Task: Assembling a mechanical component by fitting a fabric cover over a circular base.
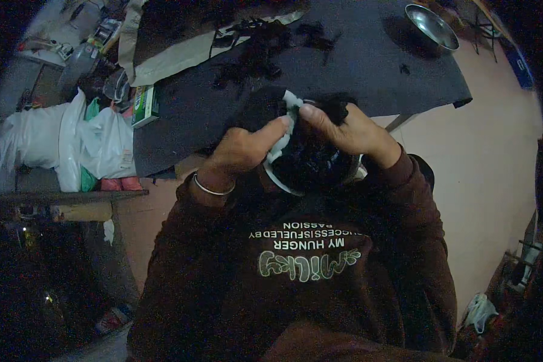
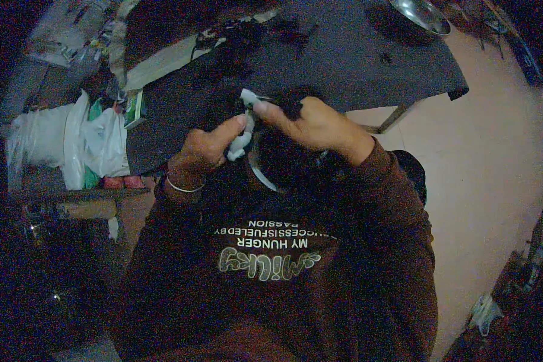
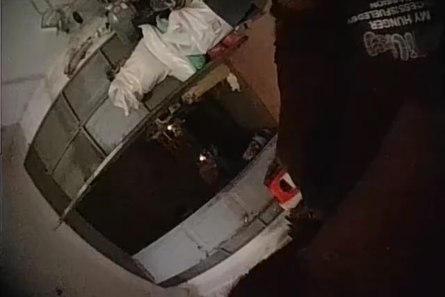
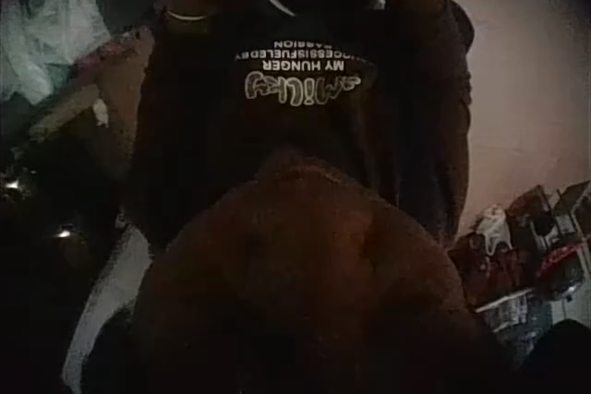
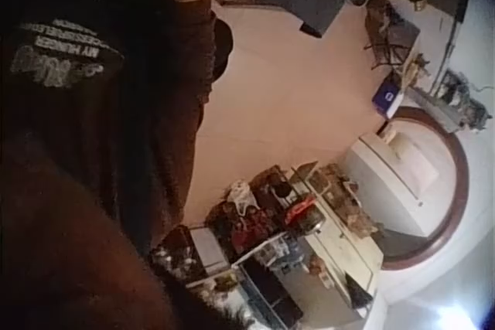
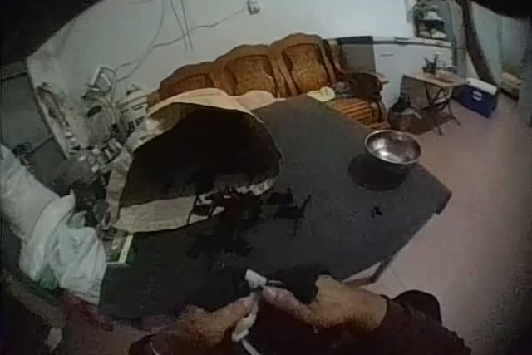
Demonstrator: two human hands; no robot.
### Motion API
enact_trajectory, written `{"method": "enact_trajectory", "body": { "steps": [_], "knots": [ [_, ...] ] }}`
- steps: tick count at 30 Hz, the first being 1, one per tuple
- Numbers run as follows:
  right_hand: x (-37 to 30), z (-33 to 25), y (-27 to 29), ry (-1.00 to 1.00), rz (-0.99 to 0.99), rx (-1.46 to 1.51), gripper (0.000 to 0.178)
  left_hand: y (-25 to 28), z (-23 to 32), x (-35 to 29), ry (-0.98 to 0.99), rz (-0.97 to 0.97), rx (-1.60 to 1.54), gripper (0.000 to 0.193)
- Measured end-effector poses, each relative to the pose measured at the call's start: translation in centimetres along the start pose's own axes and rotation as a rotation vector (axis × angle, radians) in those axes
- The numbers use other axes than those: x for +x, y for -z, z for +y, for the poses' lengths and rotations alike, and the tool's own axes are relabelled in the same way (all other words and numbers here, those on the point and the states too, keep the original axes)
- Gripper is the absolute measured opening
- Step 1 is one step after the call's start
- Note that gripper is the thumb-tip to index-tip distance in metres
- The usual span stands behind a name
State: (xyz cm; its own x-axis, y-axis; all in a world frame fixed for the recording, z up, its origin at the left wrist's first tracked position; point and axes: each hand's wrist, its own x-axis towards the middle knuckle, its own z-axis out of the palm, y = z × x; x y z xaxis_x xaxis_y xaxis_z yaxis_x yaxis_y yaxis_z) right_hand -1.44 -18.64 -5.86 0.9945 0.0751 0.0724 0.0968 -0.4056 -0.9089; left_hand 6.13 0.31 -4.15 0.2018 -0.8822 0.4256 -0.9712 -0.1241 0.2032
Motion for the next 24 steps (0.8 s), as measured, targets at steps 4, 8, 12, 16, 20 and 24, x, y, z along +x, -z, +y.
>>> {"method": "enact_trajectory", "body": {
  "steps": [4,8,12,16,20,24],
  "knots": [
    [0.3,1.3,-0.4,-0.075,-0.048,-0.170,0.048,-0.4,0.3,1.2,-0.013,-0.029,-0.023,0.016],
    [0.6,1.0,-1.3,-0.083,-0.137,-0.096,0.037,0.2,0.4,1.0,-0.229,-0.073,0.333,0.017],
    [0.4,0.5,-2.6,0.202,0.051,0.205,0.035,-0.3,-0.1,0.6,-0.132,0.034,0.169,0.018],
    [0.5,-0.4,0.2,-0.208,-0.214,-0.080,0.031,0.8,1.2,1.0,-0.030,-0.014,0.137,0.022],
    [1.0,1.3,2.7,-0.174,0.320,-0.675,0.024,1.4,2.4,1.7,0.302,-0.251,0.011,0.037],
    [3.4,3.1,4.2,-0.185,0.328,-0.916,0.025,-0.4,1.2,0.8,0.468,-0.323,-0.074,0.045]
  ]
}}
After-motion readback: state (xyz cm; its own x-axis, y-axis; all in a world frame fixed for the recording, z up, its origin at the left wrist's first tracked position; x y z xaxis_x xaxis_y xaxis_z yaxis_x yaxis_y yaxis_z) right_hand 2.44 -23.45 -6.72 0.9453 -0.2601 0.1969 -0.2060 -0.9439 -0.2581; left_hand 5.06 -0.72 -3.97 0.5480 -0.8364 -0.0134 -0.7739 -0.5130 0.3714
